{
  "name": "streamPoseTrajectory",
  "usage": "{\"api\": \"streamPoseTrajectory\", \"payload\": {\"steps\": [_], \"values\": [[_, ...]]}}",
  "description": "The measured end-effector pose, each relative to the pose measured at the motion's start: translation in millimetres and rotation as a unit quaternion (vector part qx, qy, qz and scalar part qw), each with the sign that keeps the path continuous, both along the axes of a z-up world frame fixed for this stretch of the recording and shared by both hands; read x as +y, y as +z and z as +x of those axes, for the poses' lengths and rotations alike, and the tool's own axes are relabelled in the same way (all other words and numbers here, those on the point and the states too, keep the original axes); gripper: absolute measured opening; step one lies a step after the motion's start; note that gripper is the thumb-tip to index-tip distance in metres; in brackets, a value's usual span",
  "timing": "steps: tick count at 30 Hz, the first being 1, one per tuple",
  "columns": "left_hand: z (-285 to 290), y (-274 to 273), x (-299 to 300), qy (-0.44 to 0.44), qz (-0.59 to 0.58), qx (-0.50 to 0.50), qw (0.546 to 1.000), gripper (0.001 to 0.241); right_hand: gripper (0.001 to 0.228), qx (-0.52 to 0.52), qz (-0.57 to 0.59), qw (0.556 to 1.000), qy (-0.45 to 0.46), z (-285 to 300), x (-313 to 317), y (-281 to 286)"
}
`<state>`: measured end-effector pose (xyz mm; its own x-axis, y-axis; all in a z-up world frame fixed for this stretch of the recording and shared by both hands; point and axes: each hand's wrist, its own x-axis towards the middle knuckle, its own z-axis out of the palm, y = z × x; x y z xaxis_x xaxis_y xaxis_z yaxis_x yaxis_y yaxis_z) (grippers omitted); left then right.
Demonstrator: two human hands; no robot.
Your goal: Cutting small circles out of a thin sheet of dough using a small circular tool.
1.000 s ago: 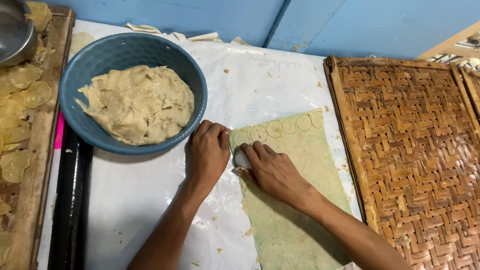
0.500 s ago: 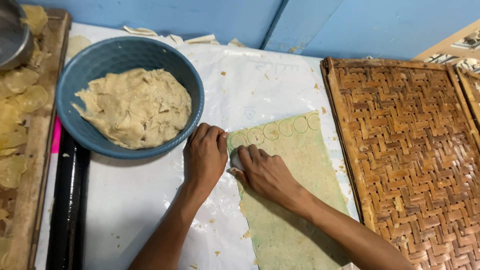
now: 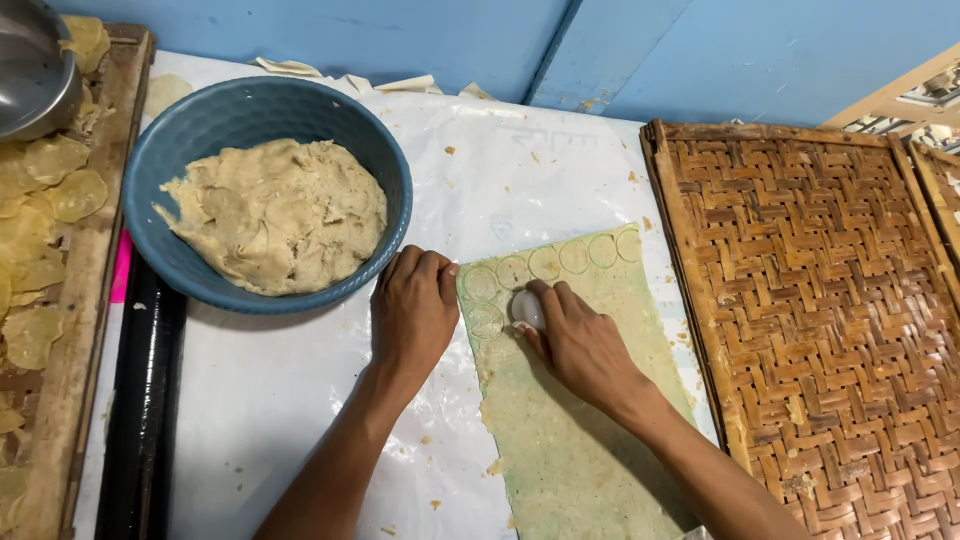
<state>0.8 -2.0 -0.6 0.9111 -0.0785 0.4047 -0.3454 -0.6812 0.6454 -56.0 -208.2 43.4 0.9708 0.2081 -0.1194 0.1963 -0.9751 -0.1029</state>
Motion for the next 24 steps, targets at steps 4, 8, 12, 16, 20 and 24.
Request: {"api": "streamPoseTrajectory", "payload": {"steps": [4, 8, 12, 16, 20, 24], "values": [[0, 0, 0, 0.002, 0.002, 0.004, 1.000, 0.012, 0.051, 0.000, -0.016, 1.000, 0.014, 3, 8, 7], [0, 1, -1, 0.000, 0.000, 0.000, 1.000, 0.012, 0.049, 0.010, -0.036, 0.999, 0.035, 8, 11, 11], [-1, 1, -2, 0.000, 0.013, -0.007, 1.000, 0.013, 0.048, -0.003, -0.094, 0.995, 0.042, 14, 15, 0], [1, -4, -2, 0.000, 0.022, -0.011, 1.000, 0.014, 0.050, -0.039, -0.137, 0.990, 0.019, 13, 13, -18], [1, -2, -2, -0.003, 0.019, -0.012, 1.000, 0.015, 0.049, 0.001, -0.110, 0.991, 0.082, 19, 6, -13], [0, -2, -2, -0.005, 0.015, -0.009, 1.000, 0.015, 0.049, -0.005, -0.104, 0.990, 0.094, 18, 3, -17]]}}
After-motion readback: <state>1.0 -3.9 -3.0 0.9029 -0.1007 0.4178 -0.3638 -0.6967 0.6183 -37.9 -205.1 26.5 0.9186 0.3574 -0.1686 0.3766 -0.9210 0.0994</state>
